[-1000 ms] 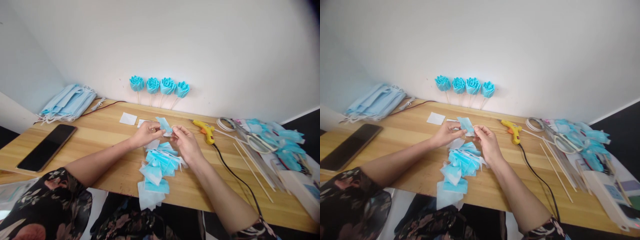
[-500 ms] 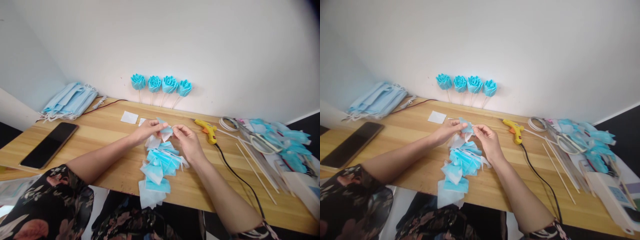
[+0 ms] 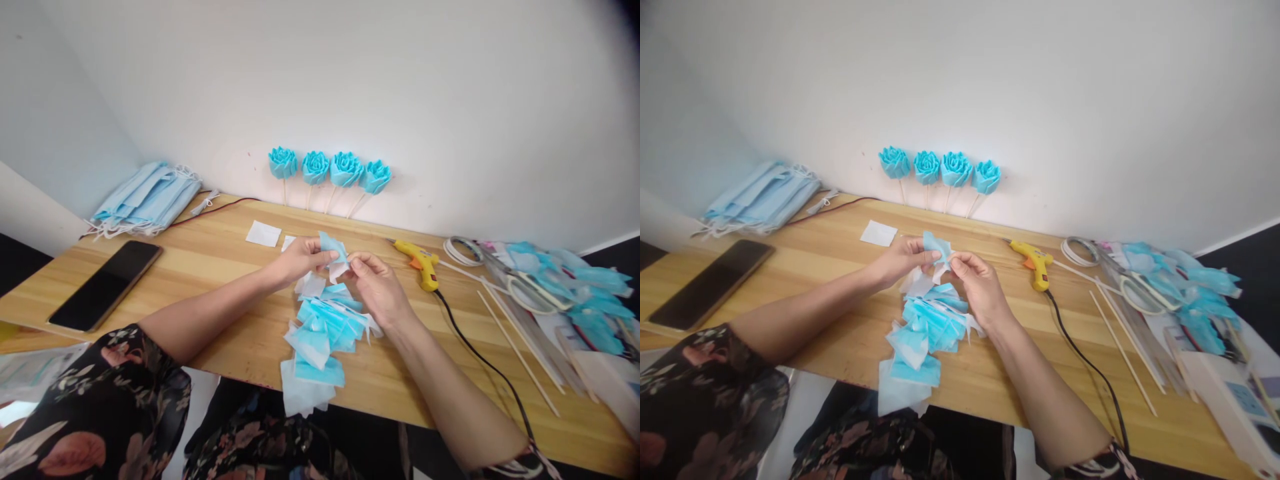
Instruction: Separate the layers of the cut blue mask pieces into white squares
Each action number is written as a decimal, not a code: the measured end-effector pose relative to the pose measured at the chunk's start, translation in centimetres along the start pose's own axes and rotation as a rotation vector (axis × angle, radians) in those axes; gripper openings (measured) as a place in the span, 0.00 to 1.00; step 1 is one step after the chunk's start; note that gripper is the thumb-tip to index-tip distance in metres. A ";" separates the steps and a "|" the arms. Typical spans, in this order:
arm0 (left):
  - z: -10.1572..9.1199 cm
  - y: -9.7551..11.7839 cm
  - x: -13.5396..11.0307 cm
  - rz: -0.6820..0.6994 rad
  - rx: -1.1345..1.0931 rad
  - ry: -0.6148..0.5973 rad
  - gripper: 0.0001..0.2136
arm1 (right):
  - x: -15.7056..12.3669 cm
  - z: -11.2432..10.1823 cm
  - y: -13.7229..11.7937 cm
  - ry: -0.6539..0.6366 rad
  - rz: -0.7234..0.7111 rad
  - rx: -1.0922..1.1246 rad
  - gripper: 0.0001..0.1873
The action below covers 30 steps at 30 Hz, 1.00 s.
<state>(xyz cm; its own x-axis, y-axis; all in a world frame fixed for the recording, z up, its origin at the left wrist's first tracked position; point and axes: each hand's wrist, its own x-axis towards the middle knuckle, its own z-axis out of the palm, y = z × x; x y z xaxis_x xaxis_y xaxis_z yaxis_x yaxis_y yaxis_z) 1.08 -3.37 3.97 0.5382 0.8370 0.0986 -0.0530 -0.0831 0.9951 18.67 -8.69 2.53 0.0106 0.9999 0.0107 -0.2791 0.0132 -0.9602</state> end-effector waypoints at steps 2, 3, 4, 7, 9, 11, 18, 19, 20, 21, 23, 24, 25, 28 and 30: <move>-0.2 -0.2 0.1 0.021 -0.012 0.010 0.19 | 0.0 0.1 -0.3 -0.008 -0.007 0.057 0.15; -0.3 -0.3 0.2 0.030 -0.020 0.021 0.19 | 0.0 0.1 -0.4 -0.015 -0.019 0.081 0.15; -0.5 -0.4 0.3 0.037 -0.026 0.031 0.19 | 0.0 0.1 -0.6 -0.022 -0.032 0.097 0.14; -0.8 -0.7 0.5 0.051 -0.028 0.041 0.19 | 0.2 -0.2 -1.0 -0.025 -0.050 0.114 0.13; -0.8 -0.7 0.5 0.060 -0.022 0.033 0.19 | 0.4 -0.5 -1.1 0.002 -0.039 0.108 0.13; -0.7 -0.5 0.4 0.072 -0.017 0.030 0.19 | 0.6 -0.8 -1.0 0.040 -0.043 0.096 0.17; -0.4 -0.2 -0.1 0.135 0.081 -0.042 0.19 | 0.6 -0.9 -0.5 0.063 -0.035 -0.063 0.32; -0.3 -0.4 -0.1 0.129 0.093 -0.056 0.18 | 0.5 -0.8 -0.5 0.055 -0.038 -0.080 0.33; -0.3 -0.5 -0.1 0.119 0.103 -0.071 0.17 | 0.5 -0.6 -0.6 0.050 -0.044 -0.092 0.34; -0.2 -0.7 0.0 0.107 0.113 -0.086 0.15 | 0.4 -0.6 -0.7 0.048 -0.054 -0.102 0.35; 0.0 -0.8 -0.1 0.093 0.129 -0.116 0.13 | 0.4 -0.4 -0.8 0.054 -0.074 -0.129 0.37; 0.0 -0.9 -0.1 0.090 0.139 -0.132 0.12 | 0.4 -0.4 -0.9 0.065 -0.084 -0.142 0.39; 0.1 -0.9 -0.1 0.086 0.151 -0.146 0.12 | 0.4 -0.4 -1.0 0.080 -0.094 -0.150 0.40; 0.0 -0.8 -0.1 0.052 0.196 -0.166 0.13 | 0.6 -0.6 -1.1 0.151 -0.122 -0.143 0.40; -0.2 -0.9 0.0 0.023 0.226 -0.162 0.13 | 0.7 -0.8 -1.2 0.192 -0.139 -0.135 0.39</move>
<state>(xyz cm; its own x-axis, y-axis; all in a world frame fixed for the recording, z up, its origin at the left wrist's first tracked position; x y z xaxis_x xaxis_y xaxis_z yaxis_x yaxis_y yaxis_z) 0.96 -3.23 3.06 0.6677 0.7375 0.1014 0.1126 -0.2348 0.9655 19.74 -8.01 3.45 0.2252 0.9687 0.1043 -0.1322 0.1364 -0.9818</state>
